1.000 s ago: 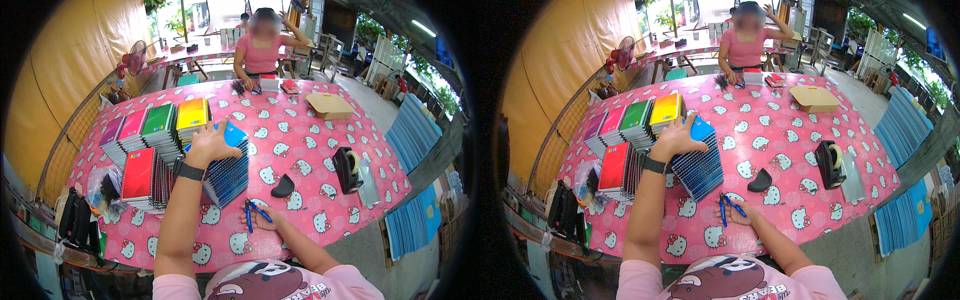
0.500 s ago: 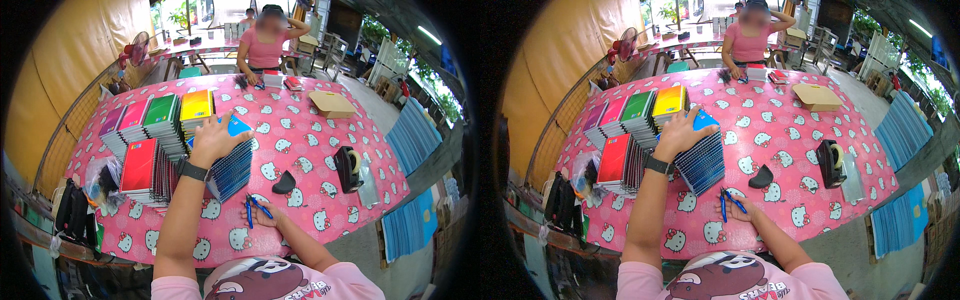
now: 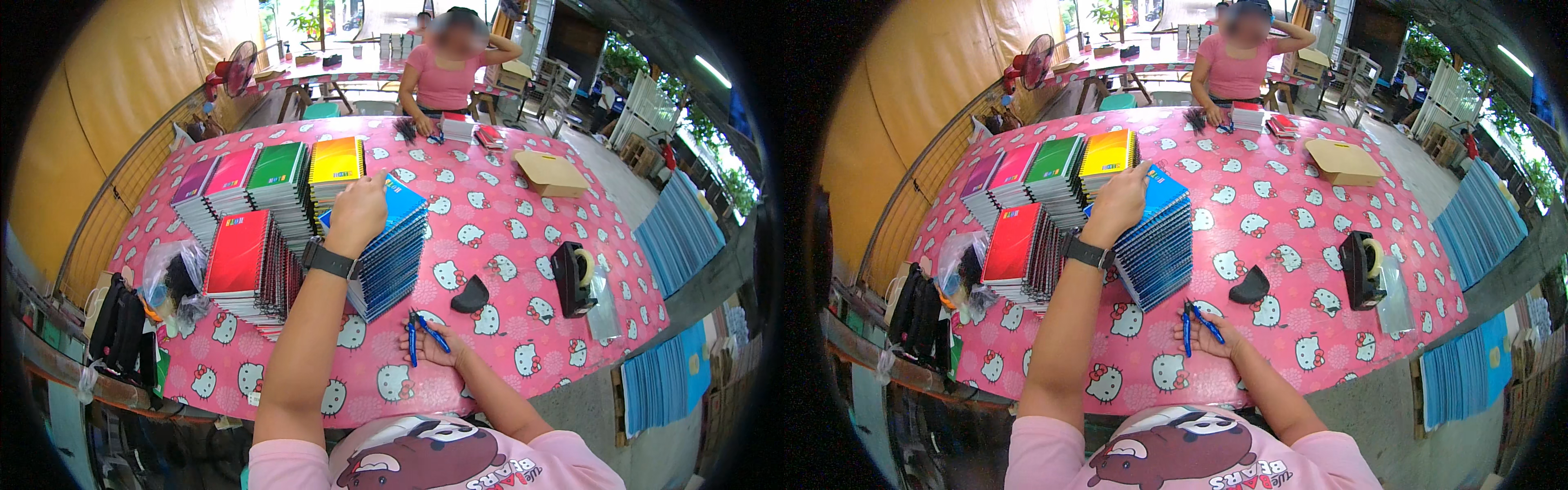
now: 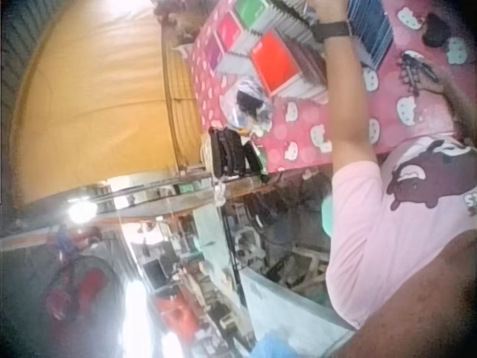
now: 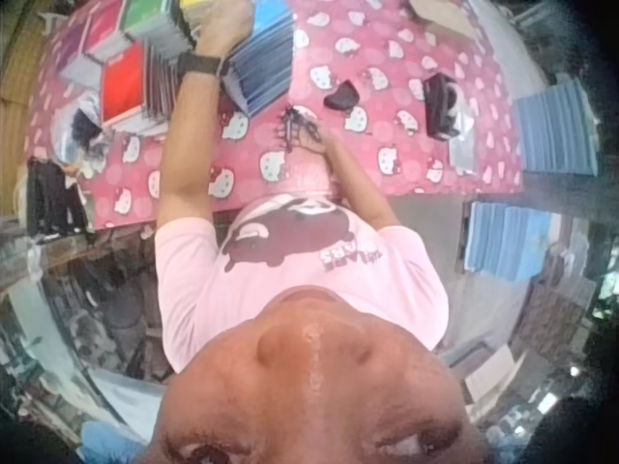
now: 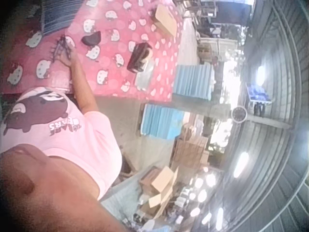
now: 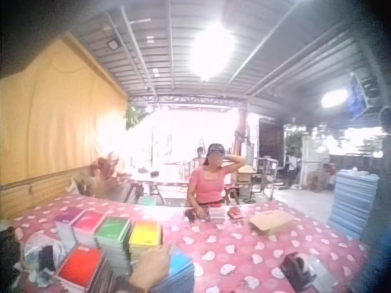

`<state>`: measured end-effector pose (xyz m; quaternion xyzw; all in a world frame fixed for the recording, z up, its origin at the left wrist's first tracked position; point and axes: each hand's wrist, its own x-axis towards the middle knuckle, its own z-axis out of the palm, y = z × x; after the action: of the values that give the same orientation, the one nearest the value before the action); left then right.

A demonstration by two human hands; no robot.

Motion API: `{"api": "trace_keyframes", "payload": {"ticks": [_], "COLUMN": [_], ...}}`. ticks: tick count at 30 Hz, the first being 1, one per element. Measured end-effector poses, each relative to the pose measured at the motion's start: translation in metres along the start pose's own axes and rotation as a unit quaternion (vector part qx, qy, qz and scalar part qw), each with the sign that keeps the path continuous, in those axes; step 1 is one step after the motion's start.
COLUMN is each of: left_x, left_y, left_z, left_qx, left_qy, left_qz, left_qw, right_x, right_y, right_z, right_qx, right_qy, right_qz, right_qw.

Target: The person uses a blue utility knife to trim the edges of stacked spiral-bound notebooks. They repeatedly cut along the side of the stacks, then reposition the stacks and continue trimming. The person also handles a roll of clear tape and a cardboard box on the table.

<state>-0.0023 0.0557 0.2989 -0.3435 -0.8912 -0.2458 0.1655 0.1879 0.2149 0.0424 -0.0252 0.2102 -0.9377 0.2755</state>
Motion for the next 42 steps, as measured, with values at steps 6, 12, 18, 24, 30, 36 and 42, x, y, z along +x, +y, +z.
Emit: {"api": "trace_keyframes", "payload": {"ticks": [6, 12, 18, 24, 30, 36, 42], "left_x": [0.004, -0.031, -0.064, -0.062, -0.055, -0.047, -0.043], "left_y": [-0.013, -0.008, 0.004, 0.004, 0.0, -0.017, 0.0], "left_z": [-0.01, -0.034, -0.034, -0.039, -0.05, -0.045, -0.033], "left_qx": [-0.058, -0.101, 0.043, 0.07, 0.074, 0.032, -0.127], "left_qy": [0.115, -0.016, -0.009, -0.062, -0.073, 0.115, 0.072], "left_qz": [0.047, 0.069, 0.028, -0.025, -0.146, -0.045, 0.089], "left_qw": [0.991, 0.992, 0.999, 0.995, 0.984, 0.992, 0.985], "right_x": [0.004, 0.0, 0.003, 0.001, 0.002, 0.003, 0.001], "right_y": [-0.001, -0.003, -0.001, 0.0, -0.001, -0.002, -0.002], "right_z": [0.0, -0.003, -0.006, -0.004, -0.005, -0.001, -0.002], "right_qx": [0.001, -0.007, 0.015, -0.003, 0.015, 0.012, 0.01], "right_qy": [-0.008, 0.01, 0.0, 0.016, 0.001, -0.001, 0.005], "right_qz": [0.014, 0.008, 0.025, 0.012, 0.014, 0.015, 0.013], "right_qw": [1.0, 1.0, 1.0, 1.0, 1.0, 1.0, 1.0]}}
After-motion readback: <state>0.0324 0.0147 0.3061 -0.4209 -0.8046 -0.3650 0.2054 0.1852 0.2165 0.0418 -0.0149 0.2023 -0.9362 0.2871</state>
